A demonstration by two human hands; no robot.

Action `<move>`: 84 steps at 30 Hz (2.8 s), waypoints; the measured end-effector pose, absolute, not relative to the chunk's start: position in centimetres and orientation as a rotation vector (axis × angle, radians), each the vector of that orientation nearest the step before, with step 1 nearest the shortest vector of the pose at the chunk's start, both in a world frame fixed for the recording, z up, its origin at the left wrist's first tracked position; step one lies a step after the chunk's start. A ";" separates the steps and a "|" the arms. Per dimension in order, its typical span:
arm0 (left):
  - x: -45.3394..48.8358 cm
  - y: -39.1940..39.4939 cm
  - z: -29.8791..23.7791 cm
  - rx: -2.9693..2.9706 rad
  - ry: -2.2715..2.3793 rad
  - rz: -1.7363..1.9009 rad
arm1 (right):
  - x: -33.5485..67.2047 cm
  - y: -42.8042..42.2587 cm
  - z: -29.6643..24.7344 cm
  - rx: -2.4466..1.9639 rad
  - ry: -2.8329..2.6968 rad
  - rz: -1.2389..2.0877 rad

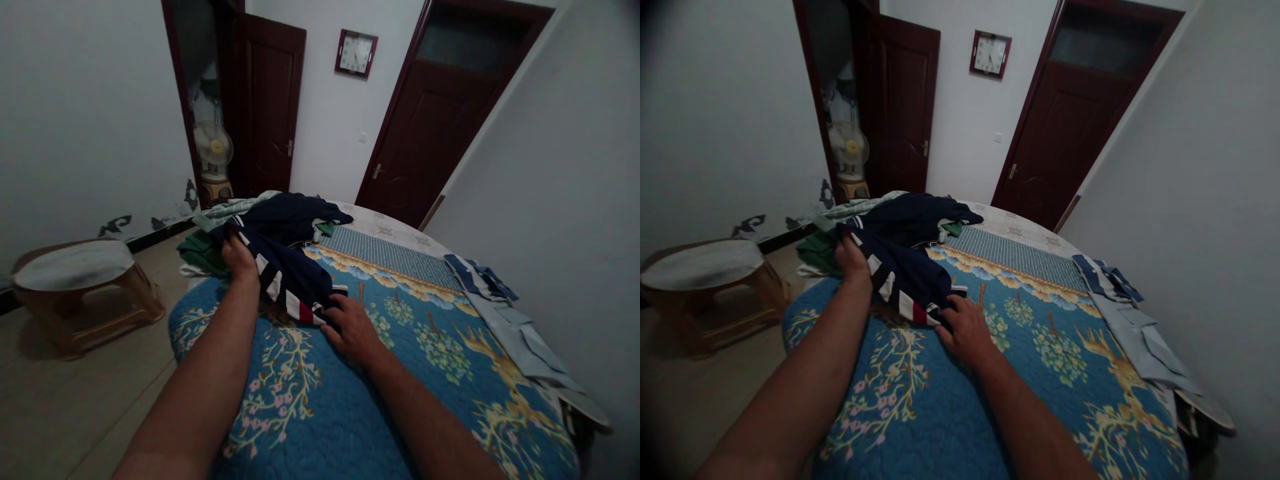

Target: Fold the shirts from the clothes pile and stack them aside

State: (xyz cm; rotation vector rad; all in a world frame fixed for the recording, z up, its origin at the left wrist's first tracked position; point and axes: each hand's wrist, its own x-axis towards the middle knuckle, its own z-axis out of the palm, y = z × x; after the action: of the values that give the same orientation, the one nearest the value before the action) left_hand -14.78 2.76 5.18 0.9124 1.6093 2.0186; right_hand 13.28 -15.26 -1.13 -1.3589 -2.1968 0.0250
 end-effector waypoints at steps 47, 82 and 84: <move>-12.2 2.1 4.2 1.841 1.794 1.585 | 32.5 -18.7 3.9 -1.342 -1.309 1.072; -11.3 2.4 4.0 1.363 1.387 1.882 | 21.8 -15.4 2.8 -1.675 -1.313 0.337; -11.2 1.9 4.4 1.443 1.405 1.940 | 23.7 -15.2 3.5 -1.460 -0.954 0.246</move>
State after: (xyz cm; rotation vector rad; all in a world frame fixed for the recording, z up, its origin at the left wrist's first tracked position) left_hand -11.15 1.89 4.37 1.4428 1.4053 1.9398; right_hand 23.66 -15.20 3.47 -1.4597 -0.9537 0.2461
